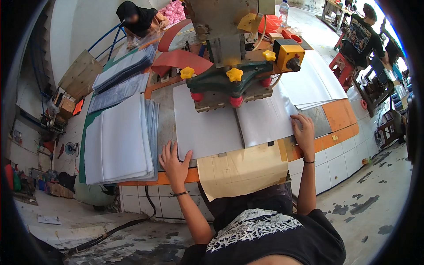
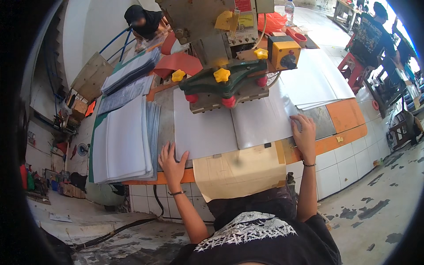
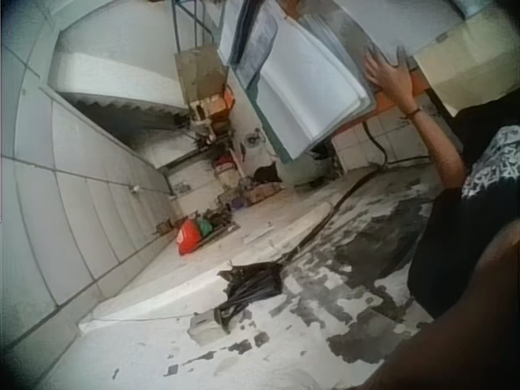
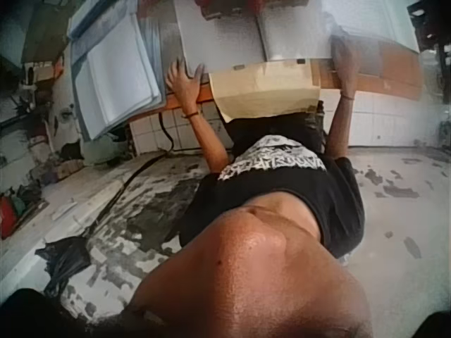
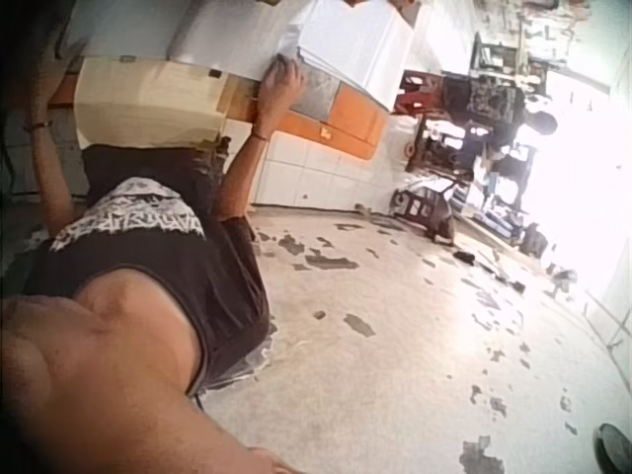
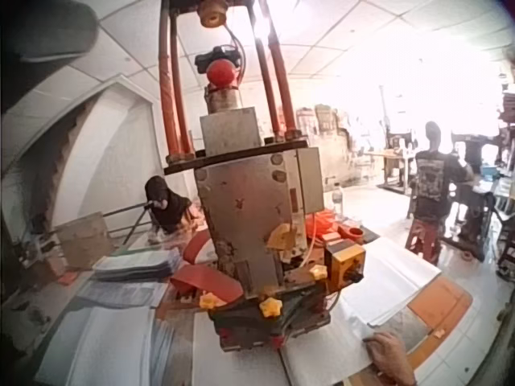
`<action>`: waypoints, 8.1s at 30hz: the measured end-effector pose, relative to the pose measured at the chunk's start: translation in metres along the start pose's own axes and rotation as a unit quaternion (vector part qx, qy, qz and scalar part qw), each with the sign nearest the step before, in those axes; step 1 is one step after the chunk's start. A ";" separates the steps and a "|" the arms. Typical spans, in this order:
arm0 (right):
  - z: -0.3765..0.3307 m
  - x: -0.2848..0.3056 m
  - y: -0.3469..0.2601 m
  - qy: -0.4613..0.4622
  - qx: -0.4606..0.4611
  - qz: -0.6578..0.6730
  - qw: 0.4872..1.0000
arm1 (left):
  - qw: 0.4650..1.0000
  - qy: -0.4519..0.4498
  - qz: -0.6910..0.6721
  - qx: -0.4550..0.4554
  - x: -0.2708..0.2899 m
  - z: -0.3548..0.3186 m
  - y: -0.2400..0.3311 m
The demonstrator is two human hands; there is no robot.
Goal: The person takes plastic sheets from a stack one at a time, aligns each sheet under a pressing machine, holds it in place, and stacks the finished sheets onto a pile on the right.
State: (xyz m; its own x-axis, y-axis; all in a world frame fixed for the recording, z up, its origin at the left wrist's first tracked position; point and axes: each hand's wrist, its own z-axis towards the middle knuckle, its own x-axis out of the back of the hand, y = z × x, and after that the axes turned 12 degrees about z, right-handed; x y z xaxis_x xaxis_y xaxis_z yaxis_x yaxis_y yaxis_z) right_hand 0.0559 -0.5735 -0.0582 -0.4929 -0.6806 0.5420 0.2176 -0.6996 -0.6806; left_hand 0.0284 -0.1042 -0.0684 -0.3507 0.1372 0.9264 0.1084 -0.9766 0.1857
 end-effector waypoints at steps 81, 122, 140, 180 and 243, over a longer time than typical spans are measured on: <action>-0.014 -0.023 -0.030 -0.105 -0.130 0.375 0.912 | 0.999 -0.044 0.002 -0.025 0.007 -0.003 -0.002; 0.155 0.136 0.301 0.422 -0.172 -0.047 0.889 | 0.999 -0.028 0.004 -0.027 0.001 -0.005 0.000; 0.162 0.142 0.294 0.362 -0.196 0.135 0.901 | 0.999 -0.026 -0.004 -0.021 0.004 -0.006 0.001; 0.155 0.117 0.304 0.203 -0.306 -0.315 0.875 | 0.954 0.162 0.209 0.144 0.052 -0.006 -0.062; -0.101 -0.061 -0.145 -0.444 -0.353 0.423 0.707 | 0.564 0.201 -0.692 0.404 0.059 -0.133 -0.012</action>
State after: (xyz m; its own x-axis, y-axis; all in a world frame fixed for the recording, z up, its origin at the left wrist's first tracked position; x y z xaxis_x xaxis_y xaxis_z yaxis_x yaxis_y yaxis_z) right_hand -0.0310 -0.4084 -0.0423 0.3527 -0.8777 -0.3244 -0.5107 0.1099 -0.8527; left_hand -0.1173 -0.1066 -0.0599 -0.7849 0.4674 -0.4067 -0.1961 0.4353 0.8787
